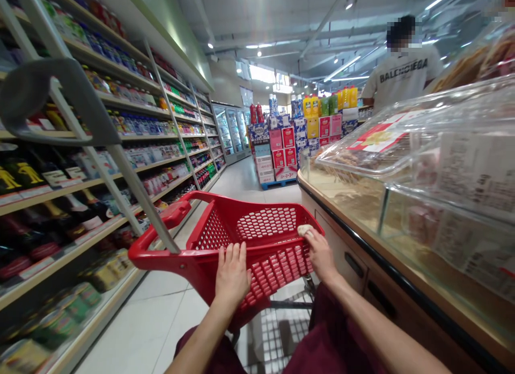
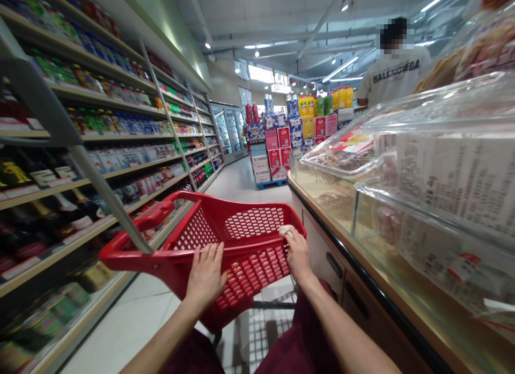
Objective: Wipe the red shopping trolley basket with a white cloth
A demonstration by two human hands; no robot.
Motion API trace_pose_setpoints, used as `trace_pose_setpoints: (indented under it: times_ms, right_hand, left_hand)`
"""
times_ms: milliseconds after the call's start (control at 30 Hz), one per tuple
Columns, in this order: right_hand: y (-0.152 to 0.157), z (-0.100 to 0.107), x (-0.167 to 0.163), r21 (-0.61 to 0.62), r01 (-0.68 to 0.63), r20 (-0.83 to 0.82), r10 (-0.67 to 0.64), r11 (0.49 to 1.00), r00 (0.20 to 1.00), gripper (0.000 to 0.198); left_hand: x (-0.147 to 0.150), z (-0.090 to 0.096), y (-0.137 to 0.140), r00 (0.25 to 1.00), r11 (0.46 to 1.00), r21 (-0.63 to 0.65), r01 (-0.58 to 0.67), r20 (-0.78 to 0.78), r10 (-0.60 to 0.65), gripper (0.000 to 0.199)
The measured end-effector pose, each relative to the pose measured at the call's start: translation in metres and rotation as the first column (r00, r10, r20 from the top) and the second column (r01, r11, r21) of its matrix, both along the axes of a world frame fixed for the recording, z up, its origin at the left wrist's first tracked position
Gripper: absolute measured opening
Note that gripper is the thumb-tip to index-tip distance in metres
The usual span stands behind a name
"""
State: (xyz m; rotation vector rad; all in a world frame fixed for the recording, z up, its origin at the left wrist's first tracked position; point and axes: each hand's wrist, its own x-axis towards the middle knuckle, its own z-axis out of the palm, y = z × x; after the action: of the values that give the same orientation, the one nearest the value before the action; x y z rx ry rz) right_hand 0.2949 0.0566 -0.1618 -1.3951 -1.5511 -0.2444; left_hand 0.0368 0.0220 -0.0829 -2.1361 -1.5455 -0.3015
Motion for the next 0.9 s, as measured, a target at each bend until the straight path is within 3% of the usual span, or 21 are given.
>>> trace_pose_setpoints:
  times_ms: [133, 200, 267, 333, 433, 533, 600, 767, 900]
  right_hand:
    - [-0.004, 0.005, -0.028, 0.007, -0.214, 0.094, 0.213, 0.977, 0.973, 0.053]
    - [-0.001, 0.002, -0.011, -0.014, -0.138, 0.046, 0.138, 0.990, 0.989, 0.050]
    - [0.002, -0.002, 0.011, -0.040, 0.017, -0.051, -0.019, 0.999, 0.999, 0.046]
    - [0.003, -0.001, 0.015, -0.045, 0.083, -0.101, -0.088, 0.995, 0.991, 0.045]
    - [-0.002, 0.007, -0.021, 0.011, -0.103, -0.011, 0.103, 0.995, 0.995, 0.051]
    - [-0.005, 0.014, -0.052, 0.025, -0.279, 0.090, 0.275, 0.960, 0.957, 0.052]
    - [-0.003, 0.012, -0.042, 0.004, -0.236, 0.077, 0.235, 0.972, 0.969, 0.051]
    - [0.007, -0.006, 0.013, -0.062, 0.062, -0.082, -0.067, 0.996, 0.994, 0.049]
    - [0.012, -0.009, -0.002, -0.028, -0.021, -0.057, 0.019, 0.999, 0.998, 0.052]
  left_hand:
    - [-0.003, 0.001, 0.000, 1.000, 1.000, -0.004, 0.014, -0.006, -0.014, 0.059]
    - [-0.002, 0.000, 0.000, 1.000, 1.000, -0.008, 0.011, -0.008, -0.011, 0.058]
    - [0.000, 0.000, 0.000, 1.000, 1.000, -0.009, 0.005, -0.008, -0.005, 0.058]
    - [0.002, -0.001, 0.000, 1.000, 1.000, 0.000, -0.002, -0.009, 0.002, 0.058]
    - [0.004, -0.001, 0.000, 1.000, 1.000, 0.015, -0.008, -0.015, 0.008, 0.059]
    - [0.003, -0.001, 0.000, 1.000, 1.000, 0.001, 0.006, -0.021, -0.006, 0.059]
    - [0.002, -0.002, 0.000, 1.000, 1.000, -0.012, 0.017, -0.019, -0.017, 0.059]
    - [0.007, -0.005, 0.001, 1.000, 1.000, -0.029, 0.011, -0.003, -0.011, 0.060]
    - [0.018, -0.005, 0.002, 0.999, 0.999, -0.043, 0.008, 0.035, -0.007, 0.061]
